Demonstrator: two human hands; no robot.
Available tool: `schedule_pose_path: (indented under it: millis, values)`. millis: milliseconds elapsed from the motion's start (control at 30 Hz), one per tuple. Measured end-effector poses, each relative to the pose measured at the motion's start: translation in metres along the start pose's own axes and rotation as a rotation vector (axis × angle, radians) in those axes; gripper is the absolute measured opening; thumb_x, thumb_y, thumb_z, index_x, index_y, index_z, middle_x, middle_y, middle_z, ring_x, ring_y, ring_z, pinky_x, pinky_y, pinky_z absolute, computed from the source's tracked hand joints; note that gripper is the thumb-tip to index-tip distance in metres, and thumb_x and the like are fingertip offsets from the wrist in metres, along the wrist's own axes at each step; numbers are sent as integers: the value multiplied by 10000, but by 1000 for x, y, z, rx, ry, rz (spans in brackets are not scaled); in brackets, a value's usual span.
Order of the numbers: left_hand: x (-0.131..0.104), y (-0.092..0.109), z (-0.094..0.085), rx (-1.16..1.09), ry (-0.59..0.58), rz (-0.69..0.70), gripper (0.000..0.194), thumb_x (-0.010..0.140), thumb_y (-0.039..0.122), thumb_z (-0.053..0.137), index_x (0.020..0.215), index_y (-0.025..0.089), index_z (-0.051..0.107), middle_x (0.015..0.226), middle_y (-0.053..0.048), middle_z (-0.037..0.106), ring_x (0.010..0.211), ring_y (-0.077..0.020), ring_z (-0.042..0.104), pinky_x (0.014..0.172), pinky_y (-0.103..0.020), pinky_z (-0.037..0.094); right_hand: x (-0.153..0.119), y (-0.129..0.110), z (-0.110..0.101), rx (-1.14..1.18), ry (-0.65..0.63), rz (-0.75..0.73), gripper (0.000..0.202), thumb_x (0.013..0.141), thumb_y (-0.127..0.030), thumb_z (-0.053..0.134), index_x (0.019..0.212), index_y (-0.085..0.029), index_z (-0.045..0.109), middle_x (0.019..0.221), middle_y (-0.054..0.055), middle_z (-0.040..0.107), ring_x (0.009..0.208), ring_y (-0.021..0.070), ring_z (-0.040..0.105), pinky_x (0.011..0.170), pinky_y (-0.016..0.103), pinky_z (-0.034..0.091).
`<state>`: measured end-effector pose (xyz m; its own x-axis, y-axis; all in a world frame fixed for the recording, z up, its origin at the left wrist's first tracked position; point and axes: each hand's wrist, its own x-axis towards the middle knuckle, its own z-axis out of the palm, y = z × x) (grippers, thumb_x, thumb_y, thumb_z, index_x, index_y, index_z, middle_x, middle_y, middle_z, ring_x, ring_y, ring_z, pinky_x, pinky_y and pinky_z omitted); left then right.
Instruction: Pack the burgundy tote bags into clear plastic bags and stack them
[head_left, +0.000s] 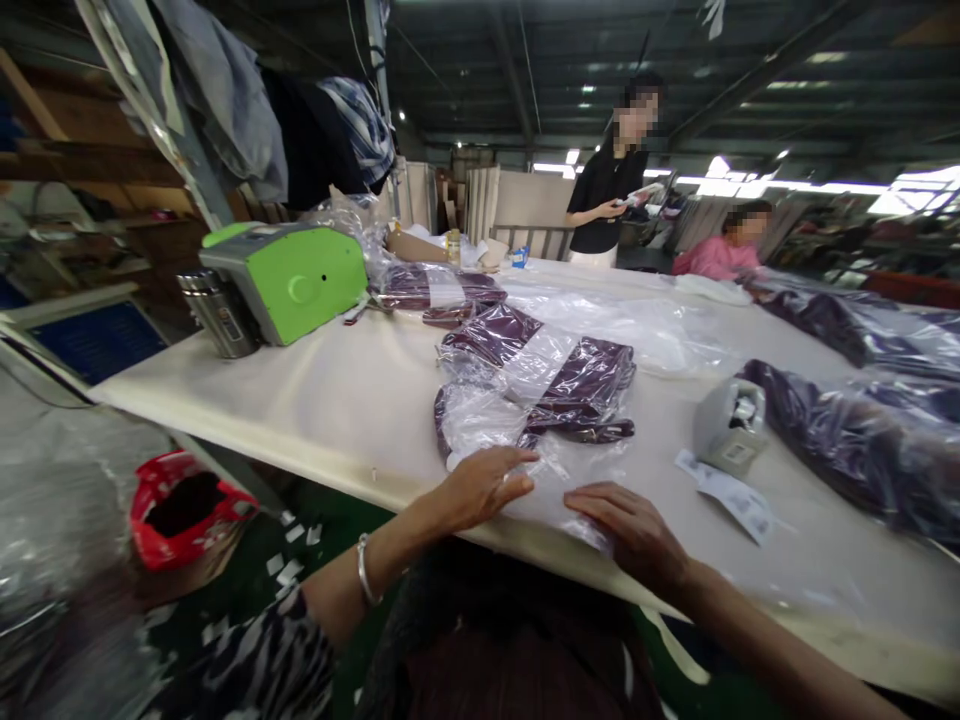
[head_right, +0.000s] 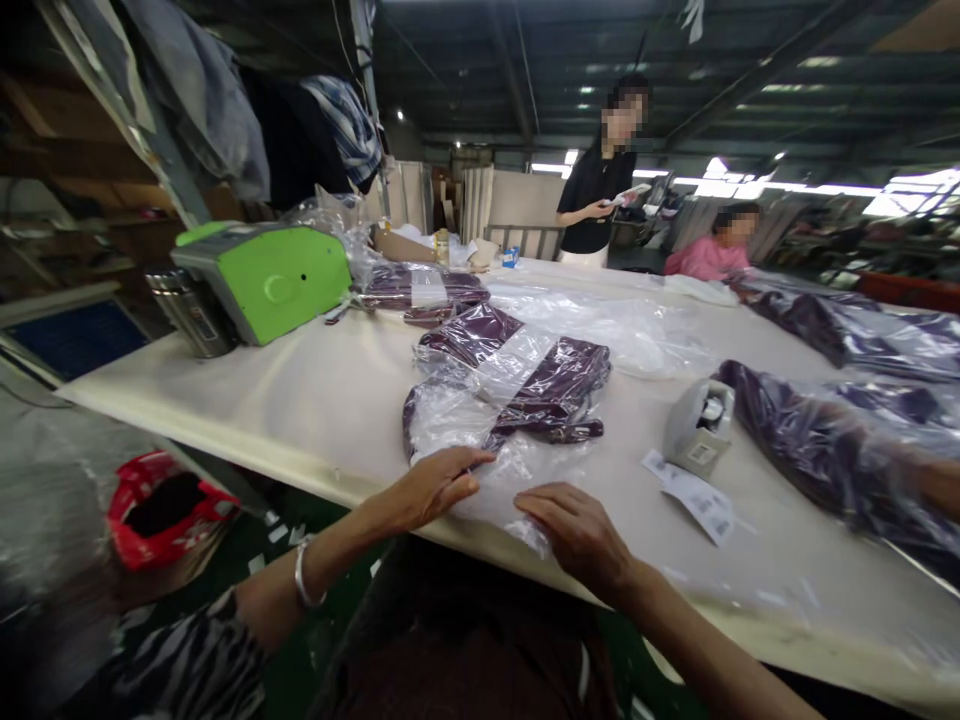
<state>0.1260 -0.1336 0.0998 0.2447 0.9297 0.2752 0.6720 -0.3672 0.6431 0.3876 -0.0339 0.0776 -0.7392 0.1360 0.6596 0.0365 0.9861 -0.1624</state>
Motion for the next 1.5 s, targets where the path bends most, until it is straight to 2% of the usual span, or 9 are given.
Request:
schedule_pose_path:
  millis: [133, 300, 400, 733, 933, 1033, 1167, 1267, 1500]
  values:
    - [2, -20, -28, -148, -187, -78, 601, 1027, 595, 234, 1227, 210, 649, 1171, -63, 717, 1062, -220, 655, 953, -313, 480, 38, 23, -5, -14, 35, 196, 251, 1024, -286, 456, 1067, -208, 691, 897, 48, 764, 760, 155, 712, 722, 250, 549]
    - [-9, -35, -22, 113, 52, -295, 532, 801, 559, 720, 1188, 202, 648, 1085, -60, 709, 969, -235, 648, 868, -314, 478, 109, 84, 16, -20, 25, 582, 392, 965, -438, 495, 664, -207, 597, 571, -9, 608, 546, 128, 552, 601, 245, 411]
    - [-9, -43, -14, 287, 161, -410, 163, 896, 368, 643, 931, 210, 668, 936, -34, 707, 907, -208, 643, 826, -299, 451, 137, 123, 43, 64, -84, 664, 388, 899, -445, 531, 591, -208, 532, 523, -27, 539, 545, 124, 491, 591, 247, 362]
    - [5, -52, -18, 374, 57, -738, 175, 1002, 355, 481, 1003, 252, 623, 882, -18, 753, 860, -229, 713, 713, -295, 426, 121, 166, 111, 119, -137, 765, 381, 900, -476, 490, 742, -197, 695, 765, 34, 707, 734, 188, 619, 696, 273, 404]
    - [65, -70, -53, 361, 202, -469, 211, 969, 328, 547, 1147, 240, 617, 1109, -27, 710, 995, -201, 669, 841, -301, 474, 121, 175, 118, 195, -143, 900, 295, 846, -455, 595, 751, -198, 707, 709, 13, 697, 684, 179, 621, 640, 267, 395]
    - [118, -97, -57, 312, 141, -323, 286, 951, 265, 533, 1216, 213, 630, 1229, -60, 670, 1070, -199, 641, 933, -300, 475, 124, 174, 118, 181, -155, 914, 283, 847, -444, 606, 755, -196, 706, 726, 14, 701, 705, 176, 624, 654, 263, 395]
    - [171, -128, -49, 271, 5, -356, 265, 872, 263, 605, 1111, 203, 703, 1117, -55, 712, 990, -211, 659, 886, -298, 497, 125, 173, 115, 170, -170, 911, 280, 848, -437, 614, 746, -194, 710, 734, 18, 707, 716, 177, 629, 653, 258, 393]
    - [186, -139, -42, 293, -26, -390, 156, 827, 259, 625, 919, 200, 737, 959, -50, 730, 916, -224, 666, 829, -306, 504, 126, 174, 115, 165, -169, 917, 277, 847, -431, 625, 734, -194, 713, 720, 12, 701, 696, 169, 619, 642, 255, 385]
    - [195, -153, -40, 247, -81, -395, 226, 819, 315, 607, 950, 194, 746, 903, -26, 741, 843, -181, 661, 759, -253, 496, 127, 174, 117, 186, -161, 945, 242, 827, -403, 649, 728, -191, 710, 676, -2, 677, 675, 156, 596, 613, 237, 370]
